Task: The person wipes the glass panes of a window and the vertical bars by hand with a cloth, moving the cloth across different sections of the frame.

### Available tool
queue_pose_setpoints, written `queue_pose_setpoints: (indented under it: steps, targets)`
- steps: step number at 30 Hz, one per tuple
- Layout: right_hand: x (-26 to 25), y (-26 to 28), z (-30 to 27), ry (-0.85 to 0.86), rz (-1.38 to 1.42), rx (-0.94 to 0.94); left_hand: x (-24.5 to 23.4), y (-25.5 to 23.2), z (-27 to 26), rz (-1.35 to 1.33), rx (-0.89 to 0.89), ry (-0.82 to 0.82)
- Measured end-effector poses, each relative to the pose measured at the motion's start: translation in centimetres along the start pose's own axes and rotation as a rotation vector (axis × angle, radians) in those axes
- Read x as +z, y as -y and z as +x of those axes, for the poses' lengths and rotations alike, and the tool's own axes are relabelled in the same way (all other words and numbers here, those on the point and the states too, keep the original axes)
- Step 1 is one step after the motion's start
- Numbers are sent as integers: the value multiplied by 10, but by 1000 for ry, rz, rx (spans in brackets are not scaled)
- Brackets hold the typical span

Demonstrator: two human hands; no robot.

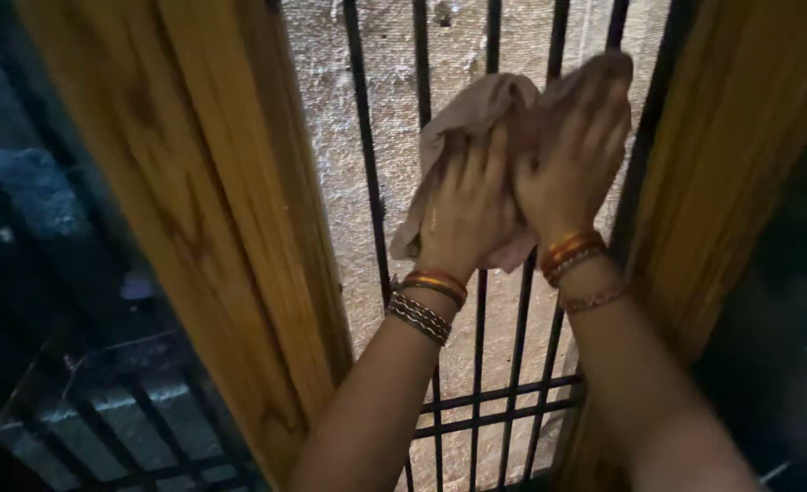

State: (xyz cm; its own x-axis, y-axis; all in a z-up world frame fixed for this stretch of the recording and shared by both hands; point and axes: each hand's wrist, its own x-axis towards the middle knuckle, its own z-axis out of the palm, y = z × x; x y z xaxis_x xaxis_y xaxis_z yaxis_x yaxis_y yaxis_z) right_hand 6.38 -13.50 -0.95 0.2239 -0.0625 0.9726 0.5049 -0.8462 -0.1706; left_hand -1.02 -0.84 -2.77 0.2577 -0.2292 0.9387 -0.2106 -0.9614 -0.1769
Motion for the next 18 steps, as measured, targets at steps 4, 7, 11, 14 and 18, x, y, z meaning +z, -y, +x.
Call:
queue_pose_setpoints:
  steps: [4, 7, 11, 14, 18]
  targets:
    - [1, 7, -47, 42, 80, 156, 3, -5, -22, -6, 55, 8]
    - [3, 6, -77, -21, 54, 96, 10, -5, -49, -1, 101, 39]
    - [11, -3, -116, 11, 57, 109, 16, -9, -80, 121, 124, 200]
    - [21, -12, -149, -17, 94, 93, 13, -13, -90, 65, 99, 295]
    - [31, -22, -157, -3, 81, 78, 0, -15, -80, 5, 99, 387]
